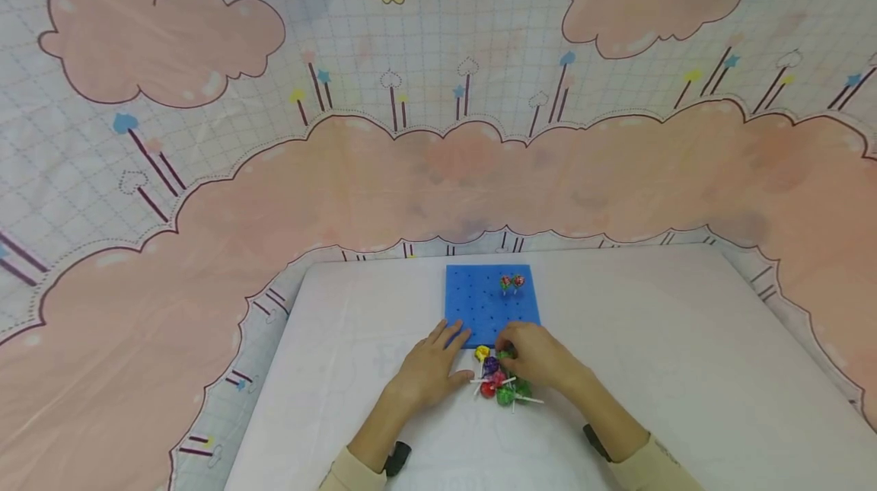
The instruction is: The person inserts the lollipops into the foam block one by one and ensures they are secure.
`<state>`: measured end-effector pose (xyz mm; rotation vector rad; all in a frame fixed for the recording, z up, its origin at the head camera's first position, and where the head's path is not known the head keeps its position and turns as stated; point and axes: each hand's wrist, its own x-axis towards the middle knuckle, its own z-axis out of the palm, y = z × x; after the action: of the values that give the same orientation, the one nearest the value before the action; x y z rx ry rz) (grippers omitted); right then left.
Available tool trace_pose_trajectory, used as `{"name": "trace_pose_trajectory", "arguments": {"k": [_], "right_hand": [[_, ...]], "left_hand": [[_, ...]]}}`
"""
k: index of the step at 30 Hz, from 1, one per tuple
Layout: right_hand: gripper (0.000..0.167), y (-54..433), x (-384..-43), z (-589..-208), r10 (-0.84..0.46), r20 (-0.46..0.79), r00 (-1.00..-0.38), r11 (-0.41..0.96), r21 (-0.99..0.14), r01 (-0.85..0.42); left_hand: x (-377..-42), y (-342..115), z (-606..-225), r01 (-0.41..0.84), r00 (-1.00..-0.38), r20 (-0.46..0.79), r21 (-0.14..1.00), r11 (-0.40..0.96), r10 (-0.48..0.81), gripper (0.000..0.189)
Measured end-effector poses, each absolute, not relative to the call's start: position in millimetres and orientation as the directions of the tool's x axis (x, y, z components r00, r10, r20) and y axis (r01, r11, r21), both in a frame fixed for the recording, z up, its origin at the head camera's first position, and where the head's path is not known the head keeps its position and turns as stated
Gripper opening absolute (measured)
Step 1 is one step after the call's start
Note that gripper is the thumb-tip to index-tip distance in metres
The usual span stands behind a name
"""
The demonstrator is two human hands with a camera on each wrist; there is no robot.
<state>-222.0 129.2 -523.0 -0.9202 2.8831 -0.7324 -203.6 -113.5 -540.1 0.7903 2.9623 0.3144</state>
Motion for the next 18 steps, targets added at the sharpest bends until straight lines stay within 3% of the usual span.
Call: {"name": "trace_pose_trajectory", "arguments": {"k": [18], "right_hand": [[0.022,132.4,-221.1,-502.3,-0.475,0.189,-0.859,0.727,-0.466,-0.504]], "left_hand": [[-202.7,-114.6,-535.8,0.476,-0.868,-0.04,0.219,0.852,0.495,0.073]]}}
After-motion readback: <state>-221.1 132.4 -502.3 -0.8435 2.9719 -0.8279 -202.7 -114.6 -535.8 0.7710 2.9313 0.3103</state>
